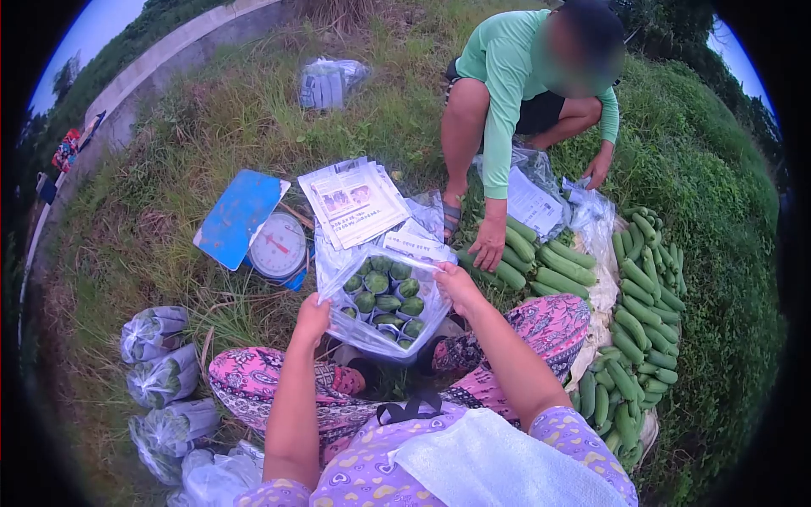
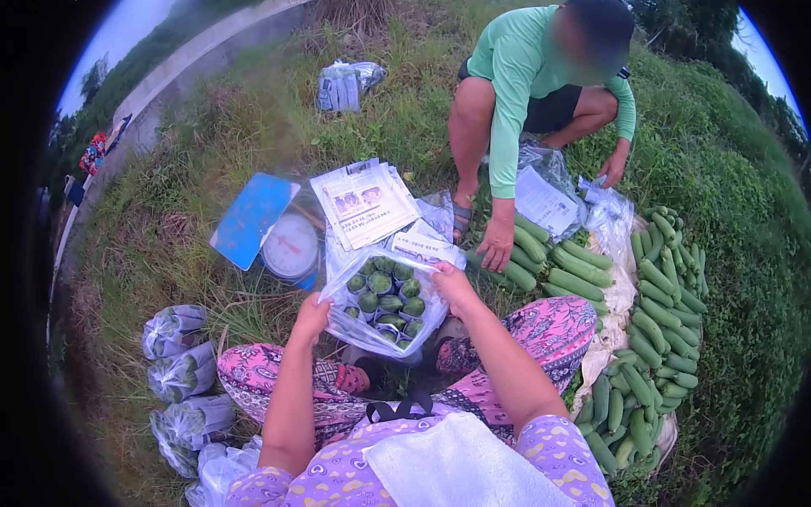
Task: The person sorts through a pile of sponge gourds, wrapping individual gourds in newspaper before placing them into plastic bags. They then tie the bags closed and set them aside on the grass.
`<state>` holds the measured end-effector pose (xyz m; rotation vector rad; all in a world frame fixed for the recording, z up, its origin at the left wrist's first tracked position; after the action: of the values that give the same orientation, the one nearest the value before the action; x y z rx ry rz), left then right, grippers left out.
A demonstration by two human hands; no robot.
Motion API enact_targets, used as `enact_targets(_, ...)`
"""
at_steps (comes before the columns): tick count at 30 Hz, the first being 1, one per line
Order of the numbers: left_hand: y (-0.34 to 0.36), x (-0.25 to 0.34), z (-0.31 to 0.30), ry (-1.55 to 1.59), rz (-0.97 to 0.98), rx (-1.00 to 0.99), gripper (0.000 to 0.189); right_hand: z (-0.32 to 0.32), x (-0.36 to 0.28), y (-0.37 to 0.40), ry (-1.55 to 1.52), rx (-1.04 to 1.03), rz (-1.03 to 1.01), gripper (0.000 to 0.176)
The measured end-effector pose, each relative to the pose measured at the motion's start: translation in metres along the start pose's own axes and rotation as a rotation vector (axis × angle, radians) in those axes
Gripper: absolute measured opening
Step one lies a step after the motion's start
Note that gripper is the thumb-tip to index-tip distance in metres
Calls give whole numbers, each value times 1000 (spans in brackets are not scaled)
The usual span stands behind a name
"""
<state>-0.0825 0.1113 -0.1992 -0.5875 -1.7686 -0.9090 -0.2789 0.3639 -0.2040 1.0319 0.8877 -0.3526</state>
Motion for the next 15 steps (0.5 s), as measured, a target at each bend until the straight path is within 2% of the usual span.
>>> enact_targets(2, 2, 12, -21, 25, -22, 72, 9, -6, -10, -3, 99, 83, -102, 12)
enact_targets(5, -2, -2, -35, 115, -102, 74, 7, -20, -10, -11, 53, 72, -147, 12)
enact_targets(11, -10, -25, -33, 292, -54, 151, 10, -25, -14, -5, -9, 80, -104, 11)
enact_targets(14, 4, -39, 2, 721, -36, 344, 26, -22, -10, -7, -105, 67, -94, 11)
enact_targets(15, 17, -31, 19, 794, -203, 347, 53, -21, -8, -7, -120, 68, -80, 11)
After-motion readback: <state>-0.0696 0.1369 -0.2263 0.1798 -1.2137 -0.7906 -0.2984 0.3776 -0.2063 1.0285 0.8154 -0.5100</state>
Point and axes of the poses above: each hand's wrist, its own y-axis away from the middle knuckle, its own z-axis out of the palm, x = y × z, the point moved 2 cm from there along -y, towards the middle knuckle, and after that the axes turned 8 degrees about z, right-handed, at the moved point
